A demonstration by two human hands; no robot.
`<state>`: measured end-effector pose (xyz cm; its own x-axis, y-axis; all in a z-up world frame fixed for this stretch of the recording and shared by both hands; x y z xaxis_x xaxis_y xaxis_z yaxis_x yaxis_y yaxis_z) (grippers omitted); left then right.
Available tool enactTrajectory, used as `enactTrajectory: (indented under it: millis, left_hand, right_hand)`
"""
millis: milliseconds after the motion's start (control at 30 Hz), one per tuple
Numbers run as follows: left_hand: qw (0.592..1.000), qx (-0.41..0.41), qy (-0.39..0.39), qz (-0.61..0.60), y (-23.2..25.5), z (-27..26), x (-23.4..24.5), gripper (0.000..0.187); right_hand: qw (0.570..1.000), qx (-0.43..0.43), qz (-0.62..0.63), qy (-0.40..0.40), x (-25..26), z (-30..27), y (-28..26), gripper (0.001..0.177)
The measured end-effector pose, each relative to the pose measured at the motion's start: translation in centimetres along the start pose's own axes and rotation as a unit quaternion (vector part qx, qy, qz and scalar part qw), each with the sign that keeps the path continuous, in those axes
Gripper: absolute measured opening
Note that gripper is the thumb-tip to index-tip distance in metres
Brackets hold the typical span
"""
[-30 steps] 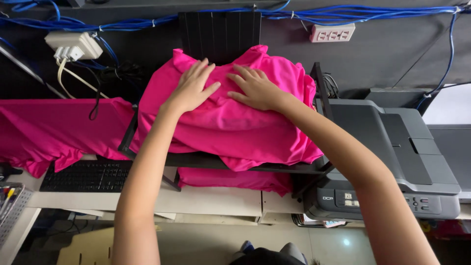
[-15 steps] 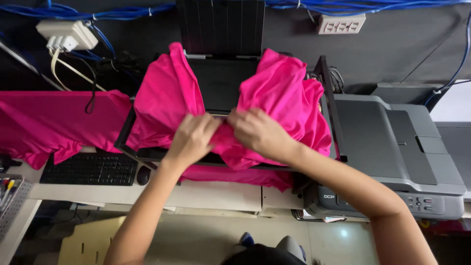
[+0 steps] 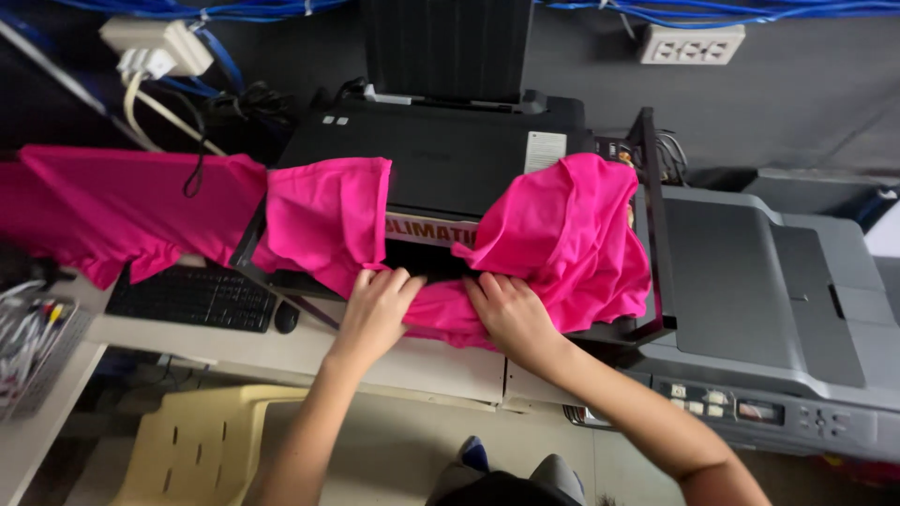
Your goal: The person folds several pink shirts on a desk and a chair, then retrieves multiple packages of copy paper from a shelf and stacks them on the desk.
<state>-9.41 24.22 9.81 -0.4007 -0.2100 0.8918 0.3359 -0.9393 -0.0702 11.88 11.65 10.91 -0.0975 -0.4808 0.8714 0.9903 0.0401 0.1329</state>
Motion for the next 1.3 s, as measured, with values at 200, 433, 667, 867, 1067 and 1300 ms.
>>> enactTrajectory:
  millis: [200, 433, 667, 867, 1067, 1300]
  left_hand:
    - [0.986, -0.020, 0.134, -0.092, 6.4, -2.0, 3.9, 0.045]
    - [0.891, 0.206, 0.136, -0.382, 16.1, -9.4, -2.2, 0.047]
    - [0.586, 0.507, 0.273, -0.570, 29.8, -15.8, -9.2, 0.030]
    - [0.505, 0.585, 0.369, -0.516, 41.0, -16.6, -11.4, 0.032]
    - [0.630, 0.636, 0.329, -0.302, 50.2, -17.1, -17.2, 0.058]
    - [0.551, 0.763, 0.236, -0.240, 59.4, -18.7, -15.8, 0.063]
  right_hand:
    - [0.986, 0.097, 0.123, 0.056, 4.2, -1.1, 1.0, 0.034]
    - [0.962, 0.218, 0.163, 0.021, 5.7, -5.1, 2.5, 0.050]
    - [0.888, 0.343, 0.305, -0.033, 5.3, -13.1, 1.6, 0.062]
    - [0.804, 0.294, 0.407, -0.318, -4.3, -25.5, 0.3, 0.028]
    - [0.319, -0.001, 0.607, -0.728, -13.8, -34.8, -3.3, 0.083]
    - [0.042, -0.247, 0.627, -0.738, -15.8, -40.8, -10.0, 0.081]
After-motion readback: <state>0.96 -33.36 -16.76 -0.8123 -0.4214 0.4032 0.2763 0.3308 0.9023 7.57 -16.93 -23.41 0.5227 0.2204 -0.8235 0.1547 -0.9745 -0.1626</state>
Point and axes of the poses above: each hand's wrist, its own z-axis towards the middle knuckle, its own x-axis out of the back of the hand, y = z × x, the point moved 1 cm from there along z, towards the middle knuckle, and after that the axes turned 9 degrees about -x, right-handed, at the moved point
